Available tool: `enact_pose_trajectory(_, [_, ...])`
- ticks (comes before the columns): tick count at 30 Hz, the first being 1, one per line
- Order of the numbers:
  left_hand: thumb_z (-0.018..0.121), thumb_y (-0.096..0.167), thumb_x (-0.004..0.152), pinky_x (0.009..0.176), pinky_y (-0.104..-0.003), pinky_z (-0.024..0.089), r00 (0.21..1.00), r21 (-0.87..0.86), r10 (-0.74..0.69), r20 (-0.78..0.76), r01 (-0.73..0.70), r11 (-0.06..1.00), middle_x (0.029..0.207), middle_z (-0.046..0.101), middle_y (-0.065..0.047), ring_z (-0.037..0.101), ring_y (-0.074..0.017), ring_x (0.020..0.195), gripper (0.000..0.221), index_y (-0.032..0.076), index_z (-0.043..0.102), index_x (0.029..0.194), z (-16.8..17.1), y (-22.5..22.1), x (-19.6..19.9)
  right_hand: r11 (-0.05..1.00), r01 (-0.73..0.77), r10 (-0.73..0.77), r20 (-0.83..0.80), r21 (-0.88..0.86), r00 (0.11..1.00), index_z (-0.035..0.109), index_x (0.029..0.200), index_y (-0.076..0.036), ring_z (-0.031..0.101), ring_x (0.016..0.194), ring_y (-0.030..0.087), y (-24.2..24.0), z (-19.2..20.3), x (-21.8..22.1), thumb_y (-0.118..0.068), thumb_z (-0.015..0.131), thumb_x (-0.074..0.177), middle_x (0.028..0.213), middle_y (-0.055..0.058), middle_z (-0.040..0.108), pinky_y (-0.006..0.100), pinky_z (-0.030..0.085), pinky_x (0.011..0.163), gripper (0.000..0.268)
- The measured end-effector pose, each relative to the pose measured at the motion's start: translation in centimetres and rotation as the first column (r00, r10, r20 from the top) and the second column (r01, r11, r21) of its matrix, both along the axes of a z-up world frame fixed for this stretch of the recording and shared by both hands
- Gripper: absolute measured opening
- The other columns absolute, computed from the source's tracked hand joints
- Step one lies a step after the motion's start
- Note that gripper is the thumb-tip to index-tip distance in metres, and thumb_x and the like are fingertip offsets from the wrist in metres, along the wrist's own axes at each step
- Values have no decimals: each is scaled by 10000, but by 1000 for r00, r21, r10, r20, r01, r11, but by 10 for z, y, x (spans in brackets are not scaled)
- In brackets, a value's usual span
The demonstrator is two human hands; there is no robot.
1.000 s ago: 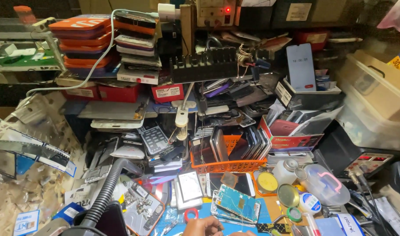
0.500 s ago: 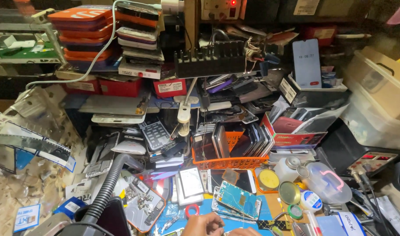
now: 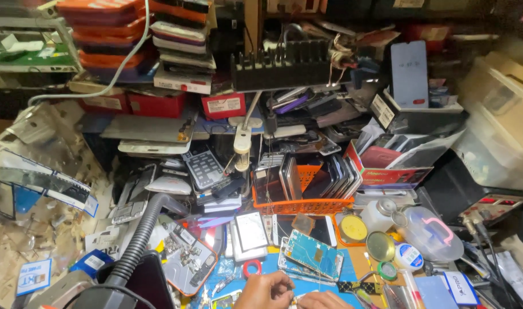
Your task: Connecting a battery ribbon cable to a smartphone motherboard during a repair process on a cluttered workbench.
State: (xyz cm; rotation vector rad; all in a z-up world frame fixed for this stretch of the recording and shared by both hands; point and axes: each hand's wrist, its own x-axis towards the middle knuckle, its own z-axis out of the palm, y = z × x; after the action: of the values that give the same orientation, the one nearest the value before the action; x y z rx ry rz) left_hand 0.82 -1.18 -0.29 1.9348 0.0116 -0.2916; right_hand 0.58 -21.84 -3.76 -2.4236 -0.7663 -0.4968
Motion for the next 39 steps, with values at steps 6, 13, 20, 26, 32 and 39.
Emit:
enact_pose_trajectory(6, [717,186,869,688,-246,532,976,34,-34,214,27,999,779,755,35,679,-65,738,123,149,762,977,4,4,-7,934,-316,290,163,164,943,733,901,-60,728,744,213,9,69,-2,-64,733,868,870,58,776,334,574,699,33])
enact_pose_trajectory(13, [714,87,908,649,-231,573,981,-30,-69,182,75,997,761,752,-16,682,-104,677,82,61,747,979,16,1,-10,923,-341,326,109,178,939,749,941,-7,751,764,224,9,60,-3,-12,747,861,883,120,786,331,600,678,80])
enact_pose_trajectory(20, [769,161,824,623,-327,603,959,-27,18,283,-11,1000,785,785,-134,768,-229,669,215,78,744,1021,-1,0,-7,919,-275,258,95,282,961,802,899,-105,699,638,257,12,52,-2,-65,753,877,892,69,777,336,567,599,67])
enact_pose_trajectory(26, [743,118,843,614,-307,601,955,-40,-9,297,22,999,769,774,-141,757,-212,659,195,53,744,1027,3,2,-8,923,-272,253,101,273,962,803,905,-90,685,637,268,12,52,-3,-39,751,889,896,89,776,336,558,600,75])
enact_pose_trajectory(32, [731,73,857,602,-302,599,949,-47,-22,315,39,998,751,763,-151,746,-214,641,181,15,746,1028,9,4,-9,922,-267,251,91,280,964,800,896,-77,681,625,264,13,55,-3,-30,752,893,878,98,776,344,552,585,68])
enact_pose_trajectory(39, [722,55,870,603,-304,597,944,-60,-40,328,63,996,748,754,-162,742,-220,658,189,-15,734,1046,9,6,-9,929,-262,248,86,262,965,798,895,-80,677,629,262,14,56,-3,-30,753,891,886,91,779,339,552,581,67])
